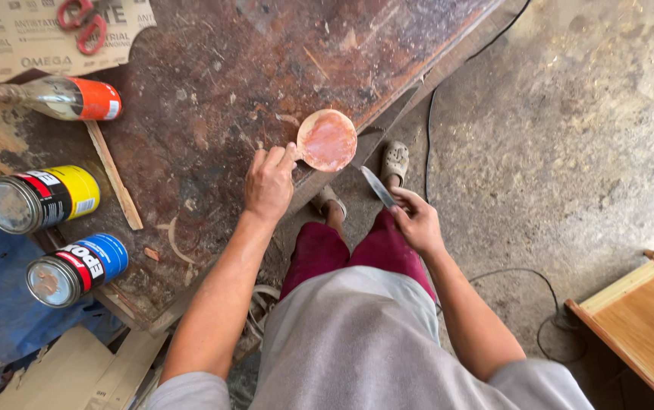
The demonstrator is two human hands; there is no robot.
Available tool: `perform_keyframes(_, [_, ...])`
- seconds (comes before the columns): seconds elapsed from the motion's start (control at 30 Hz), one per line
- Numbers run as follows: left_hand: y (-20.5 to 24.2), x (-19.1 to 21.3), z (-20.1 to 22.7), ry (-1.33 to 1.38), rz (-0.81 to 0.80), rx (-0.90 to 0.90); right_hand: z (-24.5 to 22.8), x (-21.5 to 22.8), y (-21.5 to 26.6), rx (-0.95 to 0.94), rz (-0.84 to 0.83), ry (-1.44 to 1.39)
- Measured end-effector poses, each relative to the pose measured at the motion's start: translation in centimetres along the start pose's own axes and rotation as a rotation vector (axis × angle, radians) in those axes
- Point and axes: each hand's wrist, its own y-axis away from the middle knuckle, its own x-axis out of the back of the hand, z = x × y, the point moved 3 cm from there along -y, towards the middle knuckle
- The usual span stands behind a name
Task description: The person scoops reddish paste from a can into a small wooden bowl, then adds more paste from a second can and mixes them together with a metal spatula. The person briefly wipes their hands on their shirt and continues mixing the combined paste in the bowl.
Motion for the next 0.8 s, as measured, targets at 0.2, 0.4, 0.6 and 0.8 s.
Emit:
perform_keyframes(0.2, [0.7,-1.1,-0.4,-0.059,-0.017,0.005,-2.9,-1.2,-1.6,0.012,-0.113,-0.231])
perform_keyframes(0.4, [-0.2,-1.0,-0.7,-0.081,-0.026,0.013,-4.0,-1.5,-1.2,-0.003,-0.123,-0.189])
perform_keyframes(0.6, [-1.7,0.7,-1.5,-0.066,0.022,-0.008,-3.0,1.3,0.6,-0.080,-0.099,-0.065])
perform_keyframes(0.8, [-2.0,1.0,-1.3,-0.019,0.041,-0.006,-6.1,-1.6,-2.1,0.450,0.016,0.152])
